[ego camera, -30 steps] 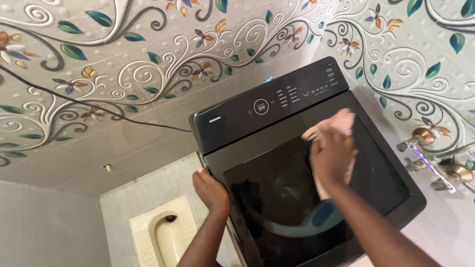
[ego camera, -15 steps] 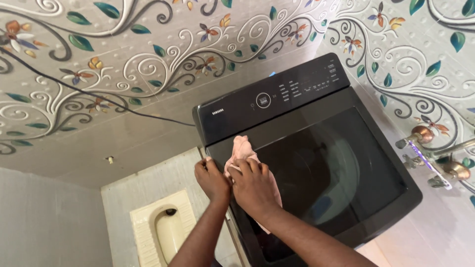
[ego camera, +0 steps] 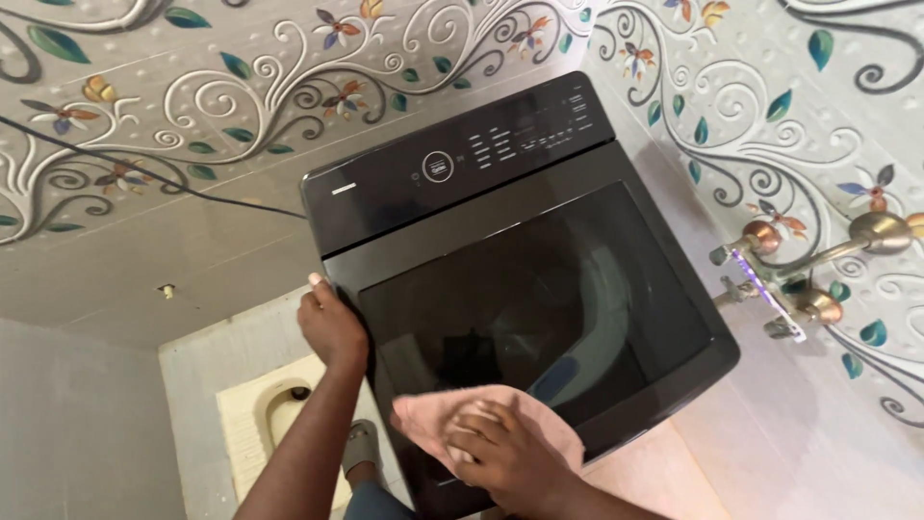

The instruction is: The person wipes the exterior of a black front-loading washing machine with a pink cloth. They clean the control panel, door glass, and side surfaces in a bathroom setting.

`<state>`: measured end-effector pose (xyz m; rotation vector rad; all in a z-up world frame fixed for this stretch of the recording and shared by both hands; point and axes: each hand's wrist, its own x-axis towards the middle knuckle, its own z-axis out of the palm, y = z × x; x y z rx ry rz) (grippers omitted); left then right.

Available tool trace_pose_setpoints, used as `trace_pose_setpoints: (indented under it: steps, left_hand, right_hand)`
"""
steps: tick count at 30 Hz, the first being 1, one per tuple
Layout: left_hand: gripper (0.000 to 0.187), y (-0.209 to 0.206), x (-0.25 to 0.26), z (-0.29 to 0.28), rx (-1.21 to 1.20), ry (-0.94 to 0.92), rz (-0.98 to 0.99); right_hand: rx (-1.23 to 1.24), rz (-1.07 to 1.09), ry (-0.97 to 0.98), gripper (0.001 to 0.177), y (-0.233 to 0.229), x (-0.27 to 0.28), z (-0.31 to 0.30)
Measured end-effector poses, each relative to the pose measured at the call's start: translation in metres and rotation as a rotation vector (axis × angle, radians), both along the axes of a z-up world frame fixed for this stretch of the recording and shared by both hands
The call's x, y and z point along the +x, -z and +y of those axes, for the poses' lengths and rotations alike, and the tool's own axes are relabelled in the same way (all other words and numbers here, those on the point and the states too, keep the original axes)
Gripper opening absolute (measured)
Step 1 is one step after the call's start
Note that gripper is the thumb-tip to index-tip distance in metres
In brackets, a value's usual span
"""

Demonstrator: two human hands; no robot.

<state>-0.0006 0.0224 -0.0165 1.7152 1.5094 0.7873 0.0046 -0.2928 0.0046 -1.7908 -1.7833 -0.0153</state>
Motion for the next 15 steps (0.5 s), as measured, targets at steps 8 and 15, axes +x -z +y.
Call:
trace_pose_setpoints:
  steps: [8,15]
  left_hand:
    - [0.064,-0.011,-0.002,-0.004,-0.032,-0.015,-0.051]
    - [0.065,-0.011,-0.002,-0.004,-0.067,-0.014,-0.056]
  right_hand:
    - [-0.390,-0.153,0.584,0.039,0.067,0.099,-0.122]
    - [0.049,-0.173,0.814,0.025,0.023,0.201,-0.172]
